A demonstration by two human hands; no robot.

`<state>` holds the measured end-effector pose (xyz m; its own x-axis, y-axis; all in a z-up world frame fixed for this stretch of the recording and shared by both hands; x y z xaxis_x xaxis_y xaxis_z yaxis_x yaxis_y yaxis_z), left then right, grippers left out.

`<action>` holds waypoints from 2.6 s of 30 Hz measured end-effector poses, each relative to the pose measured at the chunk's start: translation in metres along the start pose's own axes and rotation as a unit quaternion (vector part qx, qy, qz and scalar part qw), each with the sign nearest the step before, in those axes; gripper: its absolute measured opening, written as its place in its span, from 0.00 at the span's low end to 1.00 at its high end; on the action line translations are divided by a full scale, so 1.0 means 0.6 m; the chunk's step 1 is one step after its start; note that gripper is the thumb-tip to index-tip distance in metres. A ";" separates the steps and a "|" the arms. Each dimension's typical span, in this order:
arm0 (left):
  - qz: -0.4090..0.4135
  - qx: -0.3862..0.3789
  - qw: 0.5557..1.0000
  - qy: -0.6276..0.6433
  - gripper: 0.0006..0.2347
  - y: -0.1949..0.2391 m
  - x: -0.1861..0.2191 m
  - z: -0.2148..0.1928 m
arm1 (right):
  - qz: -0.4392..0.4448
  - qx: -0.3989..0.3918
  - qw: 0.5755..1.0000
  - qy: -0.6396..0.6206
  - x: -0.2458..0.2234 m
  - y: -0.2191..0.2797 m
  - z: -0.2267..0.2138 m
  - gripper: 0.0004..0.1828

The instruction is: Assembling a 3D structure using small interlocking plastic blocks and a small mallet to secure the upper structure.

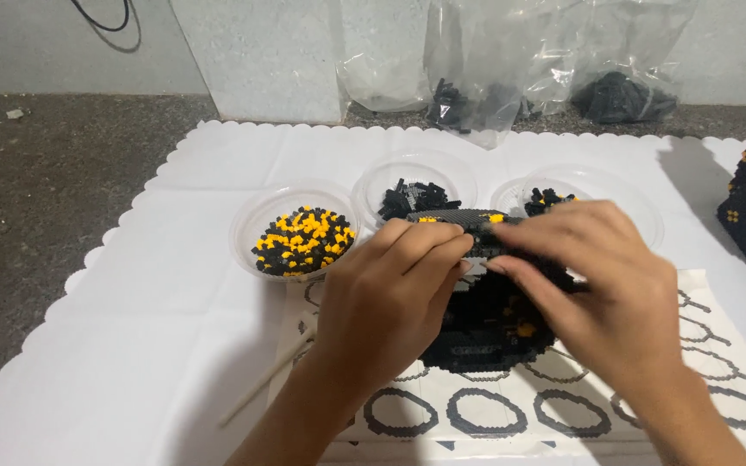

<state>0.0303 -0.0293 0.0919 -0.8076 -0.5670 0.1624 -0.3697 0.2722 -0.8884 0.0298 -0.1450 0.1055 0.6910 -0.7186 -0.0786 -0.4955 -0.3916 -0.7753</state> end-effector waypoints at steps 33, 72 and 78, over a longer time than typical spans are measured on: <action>-0.157 -0.110 0.957 0.217 0.02 -0.026 -0.070 -0.006 | -0.053 0.114 0.992 -0.005 -0.031 0.033 0.009 0.10; -0.366 -0.056 0.912 -0.177 0.09 0.255 -0.154 -0.134 | 0.026 0.138 0.986 -0.088 0.016 0.030 0.010 0.18; -0.384 -0.062 0.900 -0.195 0.13 0.091 -0.009 -0.133 | 0.064 0.116 0.985 -0.113 0.018 0.027 0.007 0.16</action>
<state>-0.0225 0.0507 0.0766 -0.0782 -0.8480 0.5242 -0.8181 -0.2459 -0.5198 0.0312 -0.1566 0.0895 0.7433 -0.5967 -0.3024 -0.4703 -0.1446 -0.8706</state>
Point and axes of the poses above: each hand's wrist, its own y-axis away from the middle knuckle, its own z-axis out of the palm, x = y × z, the point moved 10 cm from there along -y, towards the middle knuckle, and after that the axes turned 6 degrees about -z, right-handed, at the moved point
